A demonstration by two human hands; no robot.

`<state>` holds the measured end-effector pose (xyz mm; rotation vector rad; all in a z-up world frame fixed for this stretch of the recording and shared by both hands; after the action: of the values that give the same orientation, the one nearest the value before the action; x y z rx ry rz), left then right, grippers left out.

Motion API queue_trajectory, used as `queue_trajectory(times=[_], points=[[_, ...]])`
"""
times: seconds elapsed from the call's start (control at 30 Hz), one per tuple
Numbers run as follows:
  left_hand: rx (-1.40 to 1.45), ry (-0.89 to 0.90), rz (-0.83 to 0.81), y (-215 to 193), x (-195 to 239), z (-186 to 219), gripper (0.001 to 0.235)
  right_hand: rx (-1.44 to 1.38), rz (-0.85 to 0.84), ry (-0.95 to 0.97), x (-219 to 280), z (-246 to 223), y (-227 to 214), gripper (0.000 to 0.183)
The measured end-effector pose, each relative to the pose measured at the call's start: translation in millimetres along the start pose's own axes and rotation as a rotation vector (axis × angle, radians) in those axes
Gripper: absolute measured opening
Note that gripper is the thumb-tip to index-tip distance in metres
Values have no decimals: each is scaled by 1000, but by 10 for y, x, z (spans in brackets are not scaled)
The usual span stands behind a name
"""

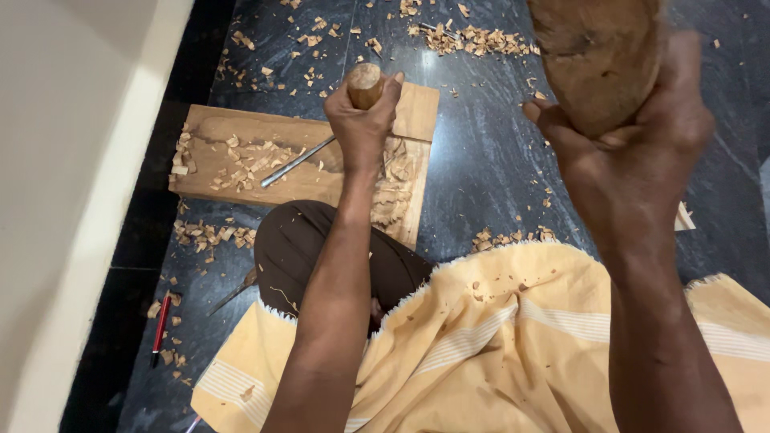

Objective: The person carves a floral design into a rectangular wooden block using a chisel and a wooden mallet. They repeatedly strike the chisel to remove wood shavings and occasionally reposition the block to continue shaping the pattern.

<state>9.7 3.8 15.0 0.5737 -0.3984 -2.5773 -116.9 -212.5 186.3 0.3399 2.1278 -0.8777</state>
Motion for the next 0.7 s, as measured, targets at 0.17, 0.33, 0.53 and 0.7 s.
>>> queue_trajectory(times=[0.17,0.33,0.53,0.7], points=[[-85,153,-14,22,68,-6,12,46,0,-126,-51,14,117,56],[-63,116,27,-48,255,-35,14,342,-162,-207,-64,60,433,49],[78,23,25,-47,366,9,17,338,-168,-238,114,126,697,38],[186,-161,192,-26,299,184,9,468,-233,-47,357,425,542,39]])
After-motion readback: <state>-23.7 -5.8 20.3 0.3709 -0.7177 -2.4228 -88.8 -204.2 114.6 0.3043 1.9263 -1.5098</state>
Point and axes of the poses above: each hand's wrist, its own x-axis away from the middle knuckle, its own y-axis out of the palm, z = x × y, the point moved 1 cm from there along -x, towards the middle knuckle, and after that the axes turned 7 degrees about z, right-handed, at the moved point
